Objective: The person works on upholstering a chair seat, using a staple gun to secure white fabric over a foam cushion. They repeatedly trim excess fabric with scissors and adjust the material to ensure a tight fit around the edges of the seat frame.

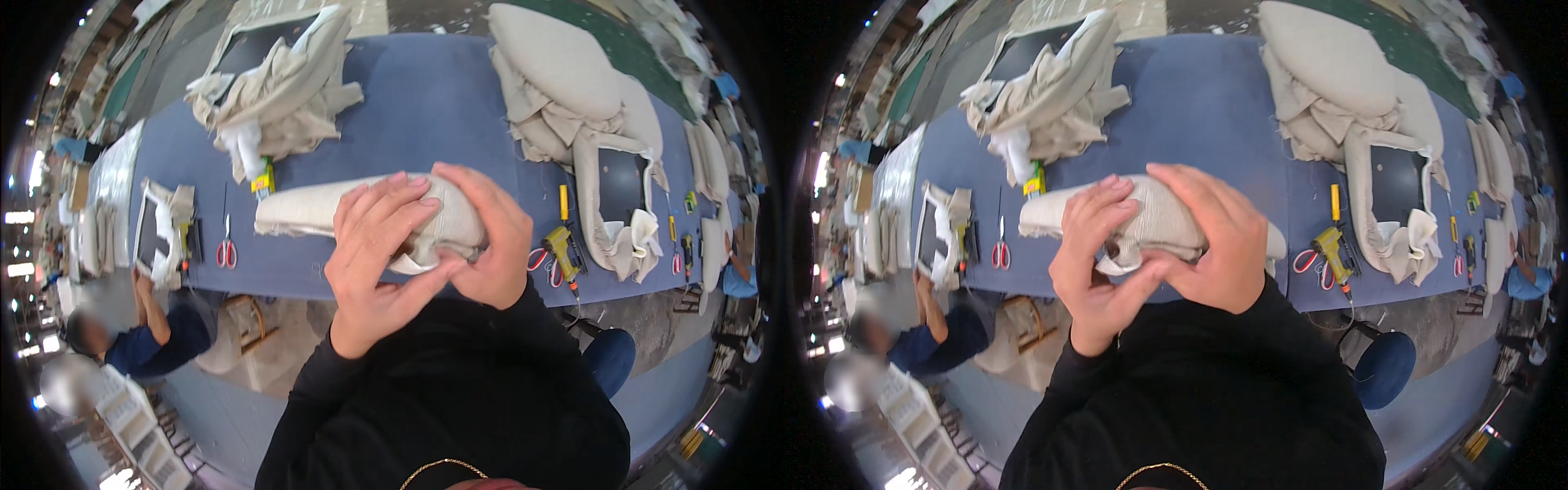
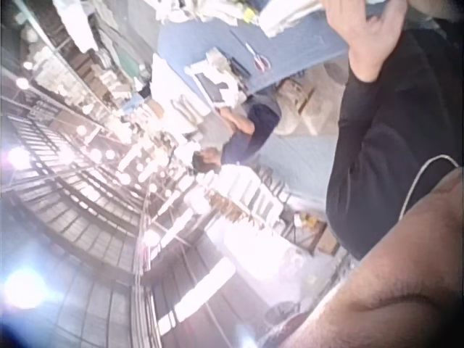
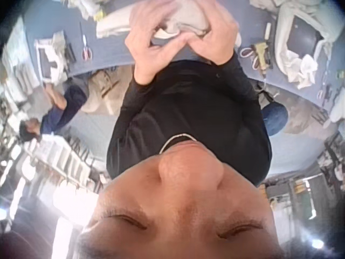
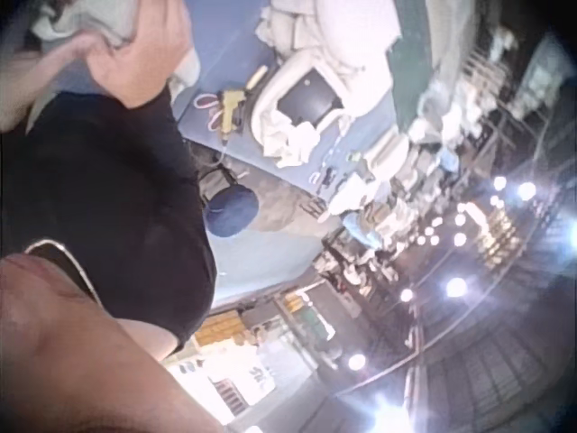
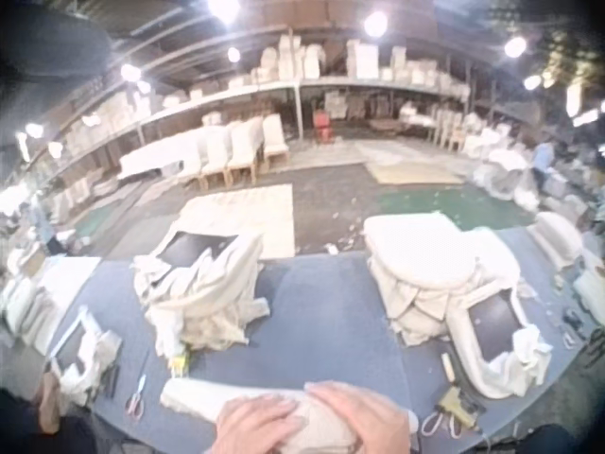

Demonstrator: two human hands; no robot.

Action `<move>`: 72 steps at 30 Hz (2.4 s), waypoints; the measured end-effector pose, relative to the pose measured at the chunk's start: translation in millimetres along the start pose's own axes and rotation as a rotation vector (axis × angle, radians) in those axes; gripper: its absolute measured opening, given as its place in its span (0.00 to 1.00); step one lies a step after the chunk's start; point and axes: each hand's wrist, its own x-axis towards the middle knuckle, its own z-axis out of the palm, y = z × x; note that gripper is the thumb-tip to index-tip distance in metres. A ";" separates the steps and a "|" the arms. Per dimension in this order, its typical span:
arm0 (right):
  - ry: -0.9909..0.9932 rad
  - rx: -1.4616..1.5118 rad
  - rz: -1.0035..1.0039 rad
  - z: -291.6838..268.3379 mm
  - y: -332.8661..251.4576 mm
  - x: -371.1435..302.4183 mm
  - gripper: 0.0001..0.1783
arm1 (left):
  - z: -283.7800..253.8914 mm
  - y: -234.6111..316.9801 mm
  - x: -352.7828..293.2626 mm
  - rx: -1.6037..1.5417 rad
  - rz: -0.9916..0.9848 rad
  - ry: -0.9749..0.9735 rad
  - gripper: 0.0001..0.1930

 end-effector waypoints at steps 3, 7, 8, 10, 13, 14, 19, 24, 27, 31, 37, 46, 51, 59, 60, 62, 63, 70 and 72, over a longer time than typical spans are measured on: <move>0.025 0.109 -0.074 -5.9 15.9 -0.7 0.39 | 12.3 -16.5 -12.6 -0.096 0.028 0.070 0.21; 0.024 0.318 -0.068 -21.0 25.4 2.5 0.32 | 21.6 -14.4 -11.3 -0.170 0.013 0.119 0.15; 0.023 0.351 -0.064 -22.3 32.4 2.1 0.31 | 22.5 -16.0 -12.9 -0.184 0.000 0.129 0.14; 0.023 0.393 -0.026 -23.2 34.2 1.5 0.29 | 22.1 -12.7 -11.1 -0.242 -0.065 0.144 0.11; 0.018 0.353 0.041 -18.8 23.4 5.2 0.29 | 20.6 -17.6 -12.3 -0.311 -0.069 0.139 0.11; 0.014 0.296 0.042 -17.7 17.9 6.4 0.30 | 18.5 -19.4 -12.8 -0.300 -0.049 0.138 0.10; 0.048 0.164 -0.016 -6.4 0.6 3.6 0.33 | -2.6 -28.9 -18.4 -0.409 -0.052 0.098 0.09; -0.010 0.147 -0.044 -3.0 -6.8 -0.7 0.37 | -40.0 -34.9 -19.4 -0.353 -0.007 -0.054 0.09; -0.132 0.177 -0.040 -20.5 -2.7 -25.3 0.41 | -82.1 -47.6 -21.3 -0.525 -0.009 -0.235 0.11; -0.240 0.108 0.087 -51.8 10.0 -65.7 0.53 | -114.7 -91.9 -52.5 0.050 -0.494 -0.122 0.20; 0.058 0.160 0.363 -73.3 38.1 -132.8 0.54 | -164.8 -174.1 -154.5 -0.450 -1.095 -0.171 0.29; 0.251 0.847 1.013 -170.9 179.1 -275.7 0.41 | -87.7 -145.8 -205.1 -1.155 -1.383 0.032 0.35; -0.105 0.969 0.827 -195.6 207.7 -224.2 0.34 | -94.6 -124.5 -152.6 -1.075 -1.161 -0.114 0.38; -0.091 0.621 0.999 -84.5 225.9 -147.6 0.39 | -63.5 -221.5 -149.7 -0.804 -0.919 0.062 0.38; -0.093 0.726 1.077 -73.5 247.0 -176.1 0.40 | -57.5 -245.9 -170.7 -0.792 -1.050 0.072 0.37; -0.050 0.766 1.335 -46.1 260.6 -203.3 0.43 | -55.7 -282.8 -235.0 -0.652 -1.359 0.086 0.34; -0.001 0.705 1.506 -21.8 253.3 -214.4 0.45 | -62.4 -295.2 -270.7 -0.512 -1.526 0.086 0.34; 0.033 0.630 1.396 -0.5 247.1 -296.6 0.50 | -40.4 -234.6 -356.0 -0.715 -1.390 0.371 0.36; 0.043 0.634 1.434 -0.8 251.8 -291.5 0.50 | -41.8 -242.2 -356.3 -0.649 -1.357 0.317 0.35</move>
